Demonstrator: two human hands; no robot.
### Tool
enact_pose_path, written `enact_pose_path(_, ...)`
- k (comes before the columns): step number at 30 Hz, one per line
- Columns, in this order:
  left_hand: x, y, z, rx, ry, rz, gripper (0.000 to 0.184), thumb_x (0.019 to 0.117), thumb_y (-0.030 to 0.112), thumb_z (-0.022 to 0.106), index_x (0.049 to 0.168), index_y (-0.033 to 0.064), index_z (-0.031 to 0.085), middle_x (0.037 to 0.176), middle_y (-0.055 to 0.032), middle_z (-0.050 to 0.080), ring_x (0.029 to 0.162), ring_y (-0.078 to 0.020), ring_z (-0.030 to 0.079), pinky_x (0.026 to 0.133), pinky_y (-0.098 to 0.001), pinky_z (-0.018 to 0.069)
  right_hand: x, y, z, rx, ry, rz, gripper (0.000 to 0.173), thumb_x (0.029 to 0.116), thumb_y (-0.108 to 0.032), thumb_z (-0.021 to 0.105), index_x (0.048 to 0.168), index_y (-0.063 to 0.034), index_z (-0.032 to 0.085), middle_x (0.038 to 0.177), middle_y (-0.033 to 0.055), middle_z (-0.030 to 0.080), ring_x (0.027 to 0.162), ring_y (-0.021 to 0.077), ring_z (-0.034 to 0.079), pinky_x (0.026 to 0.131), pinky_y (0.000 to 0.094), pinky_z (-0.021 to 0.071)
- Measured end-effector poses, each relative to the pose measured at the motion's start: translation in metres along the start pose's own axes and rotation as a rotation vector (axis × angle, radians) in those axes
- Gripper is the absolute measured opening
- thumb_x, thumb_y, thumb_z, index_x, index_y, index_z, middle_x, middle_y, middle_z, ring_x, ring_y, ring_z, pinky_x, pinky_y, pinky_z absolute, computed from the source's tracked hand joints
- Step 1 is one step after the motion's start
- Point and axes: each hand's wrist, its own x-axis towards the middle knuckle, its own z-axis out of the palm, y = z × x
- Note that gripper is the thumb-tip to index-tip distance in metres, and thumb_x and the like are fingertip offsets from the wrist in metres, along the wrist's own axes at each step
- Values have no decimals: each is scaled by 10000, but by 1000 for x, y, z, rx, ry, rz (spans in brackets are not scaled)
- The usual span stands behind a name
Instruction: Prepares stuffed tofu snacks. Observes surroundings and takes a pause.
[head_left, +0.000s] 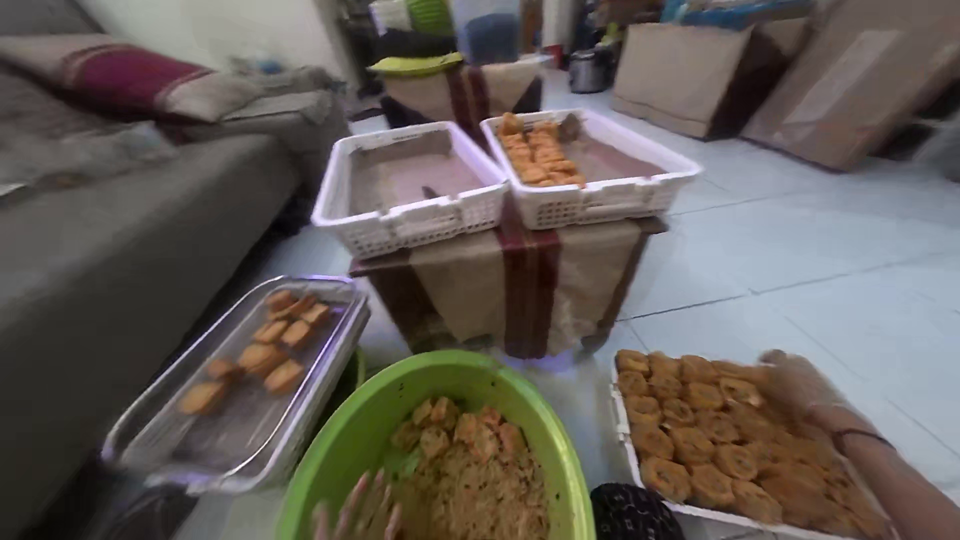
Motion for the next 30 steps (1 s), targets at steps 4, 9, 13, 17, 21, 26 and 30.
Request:
enact_pose_path(4, -6, 1, 15, 38, 141, 34, 727, 1057, 616, 176, 1455, 85, 474, 1434, -126, 575, 1276, -288, 591, 987, -480, 524, -27, -12, -7, 14, 84, 16, 735, 882, -127, 787, 1510, 5, 430, 1454, 407, 434, 1346, 588, 442, 1063, 720, 407)
enact_pose_path(9, -8, -4, 22, 184, 273, -38, 536, 1112, 401, 287, 1434, 25, 494, 1375, -155, 606, 1205, -271, 624, 972, -457, 526, -147, -164, -43, 296, 199, -316, 409, 1018, -223, 565, 1378, -32, 602, 1255, 266, 658, 1142, 429, 650, 997, 622, 500)
enact_pose_path(13, -13, 1, 34, 218, 259, -124, 426, 1103, 279, 379, 1398, 9, 524, 1363, -165, 611, 1210, -273, 614, 982, -448, 511, -211, -329, -4, 369, -179, -625, 322, 1022, -184, 581, 1303, -57, 673, 1216, 170, 705, 1113, 297, 690, 1011, 486, 539)
enact_pose_path(17, -20, 6, 35, 220, 214, -113, 409, 1104, 260, 383, 1385, 8, 542, 1376, -166, 605, 1242, -290, 597, 1005, -467, 501, -219, -433, 69, 22, -518, -555, 487, 996, -268, 633, 1411, -23, 570, 1392, 254, 590, 1306, 418, 564, 1090, 595, 449)
enact_pose_path(21, -21, 7, 29, 195, 185, -48, 394, 1101, 229, 391, 1361, -12, 561, 1356, -178, 618, 1239, -294, 603, 1007, -482, 507, -216, -450, 122, -73, -426, -508, 546, 918, -217, 709, 1418, -49, 569, 1418, 244, 574, 1306, 447, 556, 1048, 658, 468)
enact_pose_path(26, -18, 2, 31, 327, 97, -23, 382, 1059, 244, 537, 1365, 17, 577, 1354, -177, 619, 1227, -299, 615, 1008, -493, 527, -227, -426, 97, 271, -434, -556, 456, 894, -156, 728, 1321, -39, 621, 1241, 209, 672, 1137, 348, 662, 993, 536, 531)
enact_pose_path(30, -26, -2, 43, 473, -145, 41, 483, 978, 243, 670, 1419, 81, 558, 1354, -112, 635, 1216, -211, 625, 1029, -431, 526, -274, -406, 73, 825, -492, -790, 404, 864, -8, 695, 1265, -4, 641, 1253, 110, 676, 1131, 182, 665, 986, 368, 570)
